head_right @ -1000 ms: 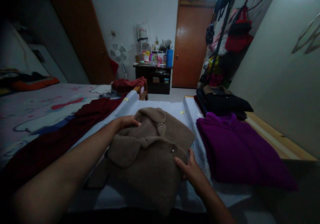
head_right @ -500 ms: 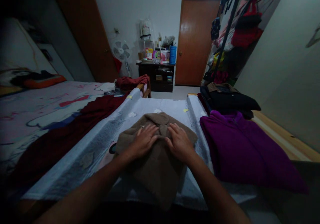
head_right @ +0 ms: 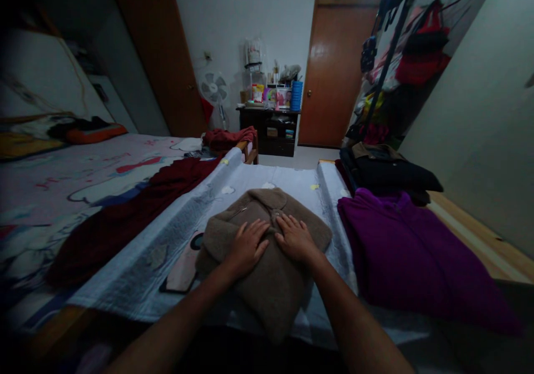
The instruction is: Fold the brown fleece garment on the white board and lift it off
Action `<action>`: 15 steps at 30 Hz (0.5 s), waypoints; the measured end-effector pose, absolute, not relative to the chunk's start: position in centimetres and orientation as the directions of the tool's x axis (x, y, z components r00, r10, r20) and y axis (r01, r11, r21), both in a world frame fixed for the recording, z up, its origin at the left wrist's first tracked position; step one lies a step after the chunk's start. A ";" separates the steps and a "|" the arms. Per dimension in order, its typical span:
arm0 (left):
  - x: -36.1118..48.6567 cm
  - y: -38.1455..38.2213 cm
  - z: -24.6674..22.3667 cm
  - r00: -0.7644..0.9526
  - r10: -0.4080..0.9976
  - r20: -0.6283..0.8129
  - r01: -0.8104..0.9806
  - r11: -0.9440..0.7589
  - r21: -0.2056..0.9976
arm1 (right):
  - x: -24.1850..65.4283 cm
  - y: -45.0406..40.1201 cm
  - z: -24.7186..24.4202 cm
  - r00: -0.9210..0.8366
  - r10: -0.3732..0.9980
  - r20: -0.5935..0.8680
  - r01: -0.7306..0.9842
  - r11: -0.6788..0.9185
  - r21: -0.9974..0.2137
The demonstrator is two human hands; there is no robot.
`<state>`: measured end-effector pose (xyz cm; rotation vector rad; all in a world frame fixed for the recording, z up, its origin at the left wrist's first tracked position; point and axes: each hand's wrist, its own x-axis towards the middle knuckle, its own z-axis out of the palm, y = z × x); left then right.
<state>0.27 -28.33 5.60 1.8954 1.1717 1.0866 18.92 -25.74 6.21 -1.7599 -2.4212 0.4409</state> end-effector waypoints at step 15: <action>-4.6 -35.9 5.8 -0.040 0.958 -0.284 -0.217 0.269 0.938 | 23.2 -18.5 6.7 -0.065 0.997 -0.037 0.865 0.038 -0.500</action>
